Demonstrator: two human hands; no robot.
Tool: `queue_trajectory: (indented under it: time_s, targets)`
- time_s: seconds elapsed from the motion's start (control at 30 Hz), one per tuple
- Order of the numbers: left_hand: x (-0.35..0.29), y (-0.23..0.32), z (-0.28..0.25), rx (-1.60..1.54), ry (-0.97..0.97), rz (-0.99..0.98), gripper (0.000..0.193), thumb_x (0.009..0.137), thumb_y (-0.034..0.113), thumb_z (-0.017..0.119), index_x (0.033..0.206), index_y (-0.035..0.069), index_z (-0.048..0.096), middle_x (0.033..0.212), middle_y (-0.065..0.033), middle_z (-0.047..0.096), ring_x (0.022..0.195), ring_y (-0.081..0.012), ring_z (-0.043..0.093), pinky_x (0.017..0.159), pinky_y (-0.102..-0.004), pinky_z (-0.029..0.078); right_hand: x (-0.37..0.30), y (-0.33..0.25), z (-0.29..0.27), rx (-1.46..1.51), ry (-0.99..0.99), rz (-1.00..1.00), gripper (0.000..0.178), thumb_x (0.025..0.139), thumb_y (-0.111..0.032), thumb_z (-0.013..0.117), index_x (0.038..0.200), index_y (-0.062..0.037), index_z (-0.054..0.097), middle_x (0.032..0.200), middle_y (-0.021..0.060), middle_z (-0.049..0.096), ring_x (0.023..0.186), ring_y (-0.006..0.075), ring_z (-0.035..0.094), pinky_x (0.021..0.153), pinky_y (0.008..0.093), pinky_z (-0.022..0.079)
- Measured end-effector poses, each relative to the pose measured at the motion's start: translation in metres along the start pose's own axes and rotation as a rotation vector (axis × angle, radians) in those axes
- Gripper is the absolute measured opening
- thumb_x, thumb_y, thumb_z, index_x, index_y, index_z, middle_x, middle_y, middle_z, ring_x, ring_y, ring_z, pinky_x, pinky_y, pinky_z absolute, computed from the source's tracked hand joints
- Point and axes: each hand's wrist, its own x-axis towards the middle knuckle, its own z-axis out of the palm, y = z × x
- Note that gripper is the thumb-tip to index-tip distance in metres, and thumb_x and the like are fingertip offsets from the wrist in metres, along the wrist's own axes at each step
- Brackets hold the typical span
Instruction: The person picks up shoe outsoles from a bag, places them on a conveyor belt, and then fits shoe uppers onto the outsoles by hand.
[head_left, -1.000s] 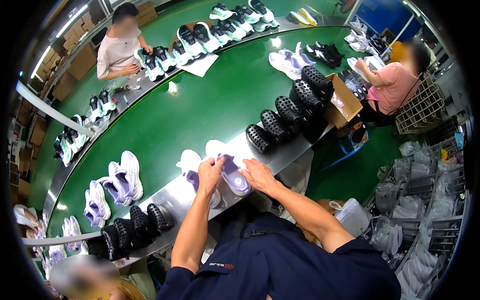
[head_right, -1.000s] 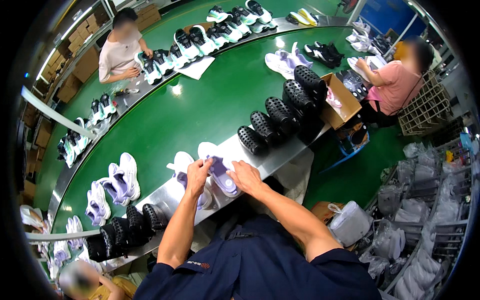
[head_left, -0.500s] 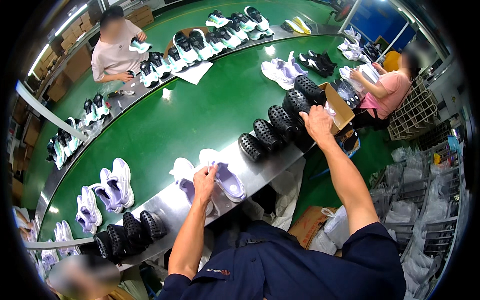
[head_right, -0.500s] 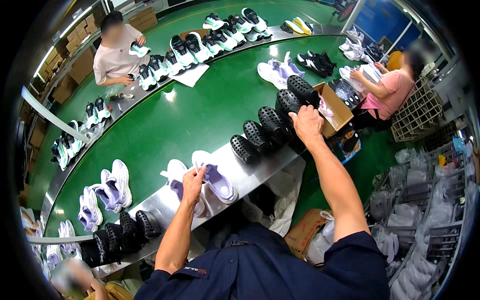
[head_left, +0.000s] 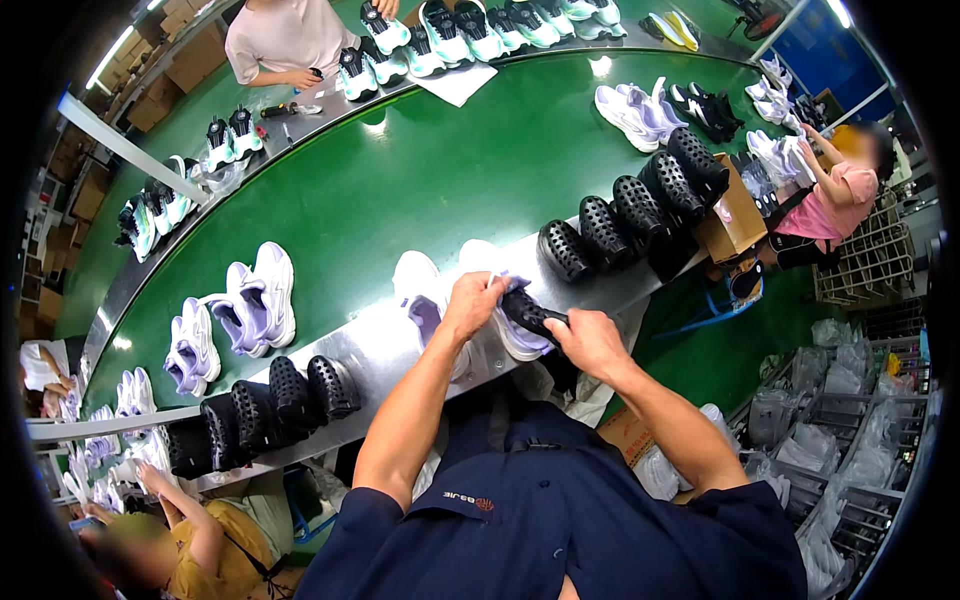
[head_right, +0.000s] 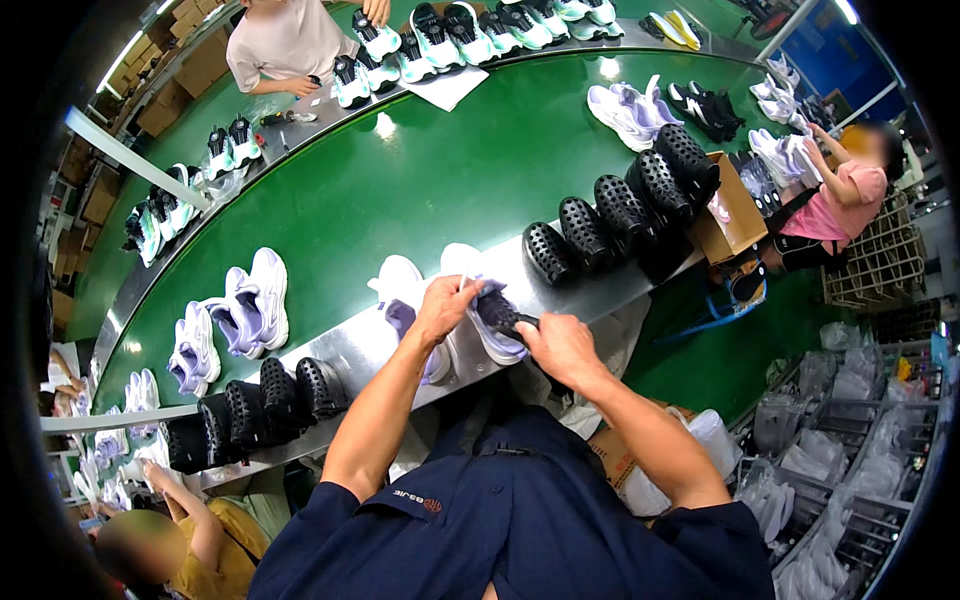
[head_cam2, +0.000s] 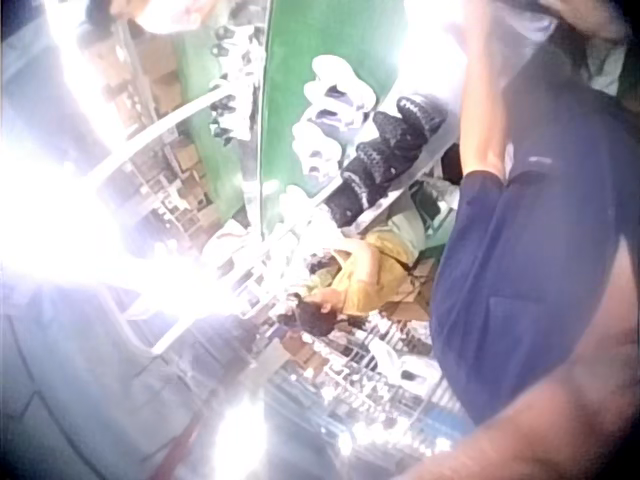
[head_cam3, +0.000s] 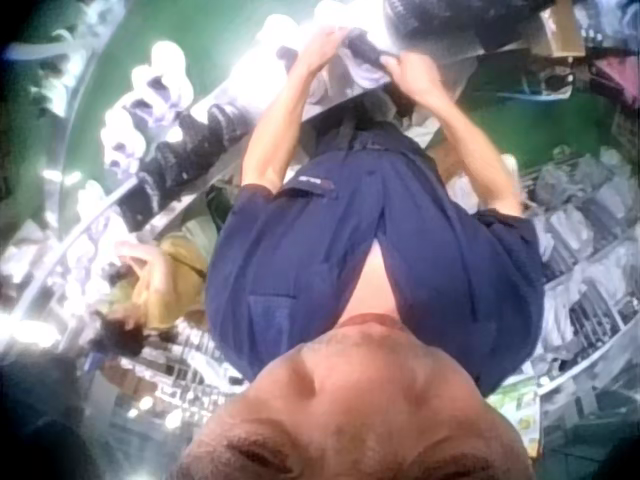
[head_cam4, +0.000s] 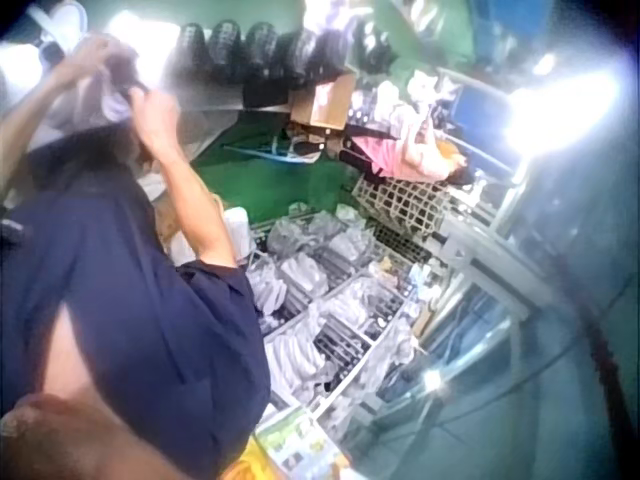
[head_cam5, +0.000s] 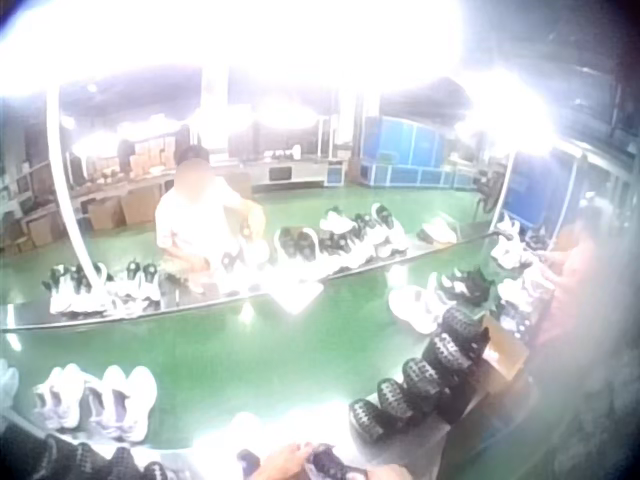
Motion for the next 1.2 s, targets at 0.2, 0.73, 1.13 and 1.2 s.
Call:
queue_trajectory:
  time_s: [0.2, 0.73, 1.13, 1.2]
  targets:
    - [0.016, -0.004, -0.011, 0.281, -0.057, 0.122, 0.028, 0.092, 0.029, 0.064, 0.097, 0.003, 0.074, 0.084, -0.0192, 0.066, 0.082, -0.0269, 0.066, 0.073, -0.0397, 0.049, 0.025, -0.024, 0.074, -0.263, 0.331, -0.224, 0.037, 0.088, -0.036, 0.070, 0.087, -0.0005, 0.063, 0.082, 0.0180, 0.067, 0.072, 0.0358, 0.068, 0.062, 0.0452, 0.055]
    - [-0.020, -0.053, -0.001, 0.311, 0.273, 0.278, 0.060, 0.080, 0.016, 0.076, 0.136, 0.007, 0.056, 0.126, -0.0218, 0.061, 0.119, -0.0337, 0.059, 0.099, -0.0360, 0.048, 0.018, -0.025, 0.070, -0.028, 0.172, -0.322, 0.035, 0.084, -0.020, 0.072, 0.106, 0.0029, 0.058, 0.093, 0.0199, 0.062, 0.094, 0.0389, 0.063, 0.078, 0.0436, 0.055]
    - [-0.027, -0.022, 0.052, 0.583, 0.394, -0.361, 0.054, 0.077, 0.009, 0.063, 0.125, -0.008, 0.045, 0.081, -0.0290, 0.068, 0.083, -0.0465, 0.068, 0.076, -0.0530, 0.053, 0.066, 0.001, 0.095, -0.002, 0.153, 0.024, 0.037, 0.081, -0.023, 0.069, 0.104, 0.0039, 0.057, 0.086, 0.0298, 0.068, 0.085, 0.0490, 0.066, 0.079, 0.0551, 0.053]
    - [-0.026, -0.025, 0.050, 0.559, 0.340, -0.376, 0.063, 0.077, 0.012, 0.065, 0.132, -0.009, 0.043, 0.087, -0.0307, 0.068, 0.088, -0.0470, 0.068, 0.079, -0.0532, 0.053, 0.069, -0.001, 0.092, -0.050, 0.136, 0.009, 0.034, 0.081, -0.022, 0.068, 0.102, 0.0025, 0.057, 0.086, 0.0275, 0.068, 0.084, 0.0456, 0.068, 0.077, 0.0531, 0.054]
